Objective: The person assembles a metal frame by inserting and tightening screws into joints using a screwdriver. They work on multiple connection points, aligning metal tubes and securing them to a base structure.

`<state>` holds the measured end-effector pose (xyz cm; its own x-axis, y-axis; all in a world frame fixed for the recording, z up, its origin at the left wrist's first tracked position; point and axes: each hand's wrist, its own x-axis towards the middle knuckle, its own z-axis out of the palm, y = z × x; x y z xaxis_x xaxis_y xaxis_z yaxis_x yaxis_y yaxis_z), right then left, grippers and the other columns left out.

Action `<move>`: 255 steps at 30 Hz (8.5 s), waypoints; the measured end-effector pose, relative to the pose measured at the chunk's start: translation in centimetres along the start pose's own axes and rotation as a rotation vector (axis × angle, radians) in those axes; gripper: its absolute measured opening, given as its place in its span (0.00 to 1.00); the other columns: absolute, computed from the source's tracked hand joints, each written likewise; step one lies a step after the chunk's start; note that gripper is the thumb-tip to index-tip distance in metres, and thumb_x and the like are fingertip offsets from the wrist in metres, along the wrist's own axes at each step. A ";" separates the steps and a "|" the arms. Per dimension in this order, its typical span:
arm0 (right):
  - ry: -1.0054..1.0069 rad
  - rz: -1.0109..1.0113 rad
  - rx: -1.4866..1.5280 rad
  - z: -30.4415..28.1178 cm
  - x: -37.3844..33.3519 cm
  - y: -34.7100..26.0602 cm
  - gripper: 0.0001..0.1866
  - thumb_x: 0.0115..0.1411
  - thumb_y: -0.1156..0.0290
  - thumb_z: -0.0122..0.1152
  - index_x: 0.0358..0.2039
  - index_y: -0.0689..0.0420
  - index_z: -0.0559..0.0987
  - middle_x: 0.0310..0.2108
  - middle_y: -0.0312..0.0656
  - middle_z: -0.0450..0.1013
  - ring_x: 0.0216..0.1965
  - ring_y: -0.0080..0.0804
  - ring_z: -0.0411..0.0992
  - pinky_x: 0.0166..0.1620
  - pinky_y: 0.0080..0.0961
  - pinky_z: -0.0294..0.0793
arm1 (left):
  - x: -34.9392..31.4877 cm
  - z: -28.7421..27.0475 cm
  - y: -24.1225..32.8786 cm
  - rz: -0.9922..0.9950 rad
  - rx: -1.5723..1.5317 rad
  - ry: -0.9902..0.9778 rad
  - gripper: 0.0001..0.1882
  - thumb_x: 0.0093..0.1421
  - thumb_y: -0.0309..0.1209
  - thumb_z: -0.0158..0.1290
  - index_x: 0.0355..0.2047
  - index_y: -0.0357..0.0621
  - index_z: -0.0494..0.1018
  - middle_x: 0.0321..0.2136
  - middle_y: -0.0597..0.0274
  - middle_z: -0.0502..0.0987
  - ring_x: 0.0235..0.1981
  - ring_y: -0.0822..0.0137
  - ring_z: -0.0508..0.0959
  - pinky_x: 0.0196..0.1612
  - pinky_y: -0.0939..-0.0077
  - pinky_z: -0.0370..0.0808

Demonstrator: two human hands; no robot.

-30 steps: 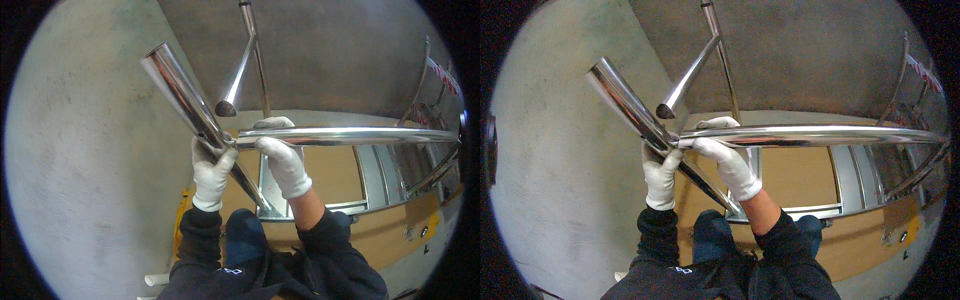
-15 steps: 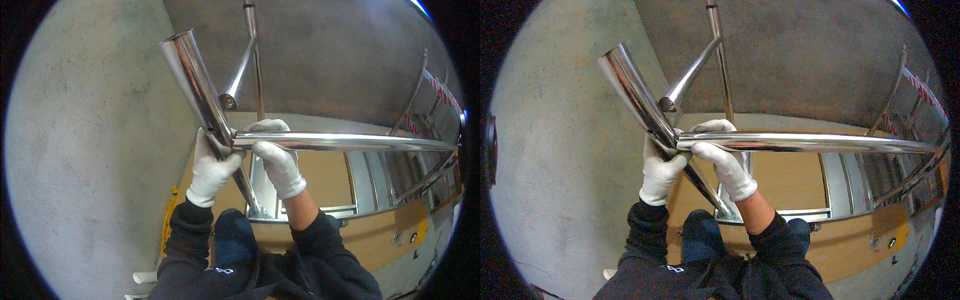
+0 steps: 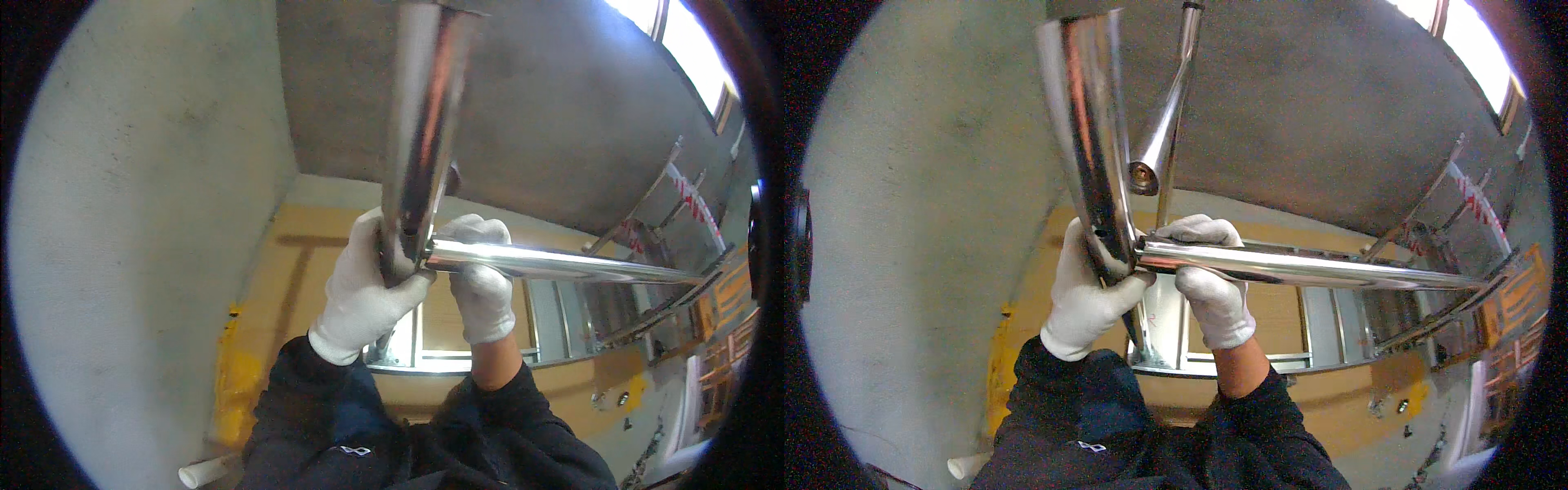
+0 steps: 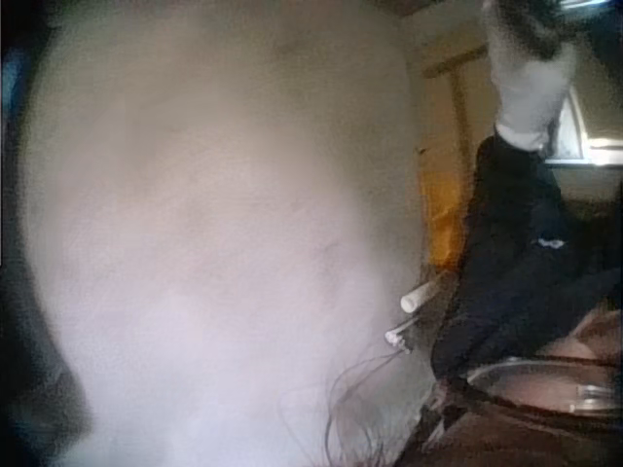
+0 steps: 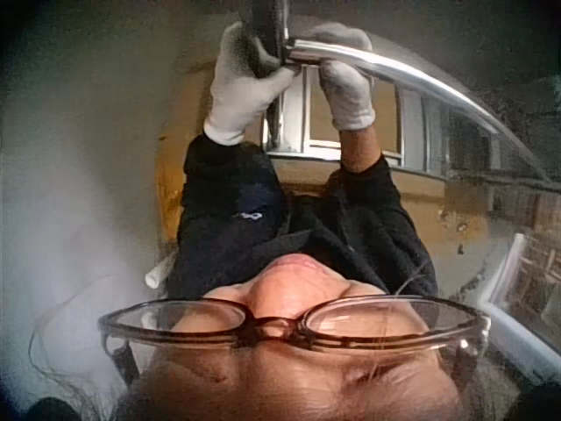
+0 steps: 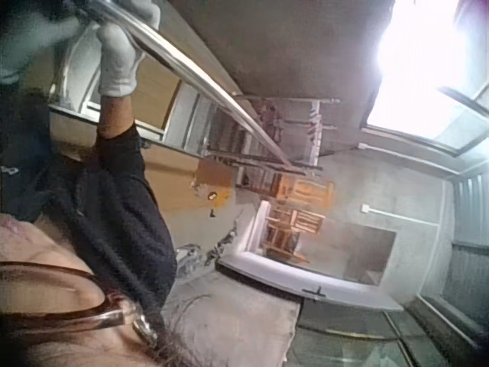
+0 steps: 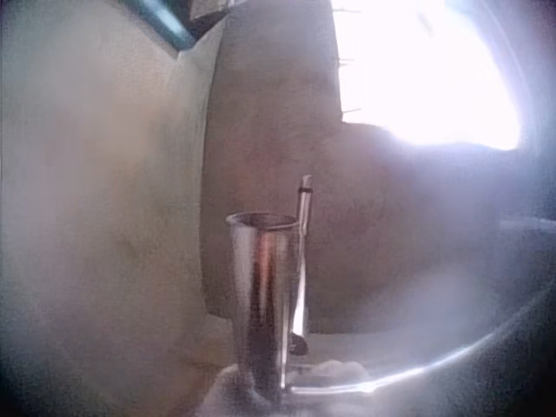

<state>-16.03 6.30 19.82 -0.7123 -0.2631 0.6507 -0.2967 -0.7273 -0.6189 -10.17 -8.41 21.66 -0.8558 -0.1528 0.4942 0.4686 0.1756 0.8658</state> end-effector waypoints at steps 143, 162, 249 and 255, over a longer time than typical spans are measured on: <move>0.122 0.213 0.041 2.0 0.0 -1.3 0.19 0.51 0.72 0.60 0.42 0.57 0.67 0.39 0.40 0.71 0.44 0.28 0.69 0.52 0.26 0.63 | 2.4 -5.1 -1.5 0.288 0.016 -0.159 0.11 0.51 0.15 0.52 0.36 0.35 0.71 0.30 0.59 0.71 0.32 0.68 0.74 0.35 0.77 0.72; 0.108 0.220 0.044 1.7 0.0 -1.1 0.18 0.53 0.72 0.58 0.44 0.57 0.67 0.39 0.39 0.72 0.44 0.25 0.69 0.51 0.23 0.63 | 2.0 -4.9 0.1 0.078 0.095 -0.183 0.05 0.55 0.20 0.50 0.33 0.38 0.69 0.25 0.66 0.69 0.31 0.75 0.70 0.36 0.80 0.69; 0.111 0.229 -0.020 1.8 0.0 -1.4 0.22 0.49 0.67 0.62 0.43 0.60 0.68 0.38 0.40 0.72 0.42 0.26 0.69 0.49 0.25 0.65 | 3.6 -6.7 2.2 0.363 0.439 -0.381 0.06 0.54 0.25 0.53 0.29 0.35 0.71 0.26 0.53 0.72 0.29 0.54 0.74 0.34 0.69 0.70; 0.110 0.244 -0.016 2.0 -0.1 -1.6 0.22 0.50 0.67 0.62 0.43 0.61 0.68 0.39 0.42 0.72 0.42 0.27 0.70 0.46 0.24 0.67 | 4.3 -7.1 2.8 0.263 0.395 -0.464 0.05 0.53 0.23 0.51 0.31 0.35 0.70 0.27 0.53 0.71 0.30 0.59 0.73 0.36 0.71 0.70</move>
<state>-14.20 6.23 21.58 -0.8284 -0.3583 0.4306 -0.1173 -0.6407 -0.7588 -11.00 -15.45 26.74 -0.7709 0.3630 0.5235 0.6348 0.5064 0.5837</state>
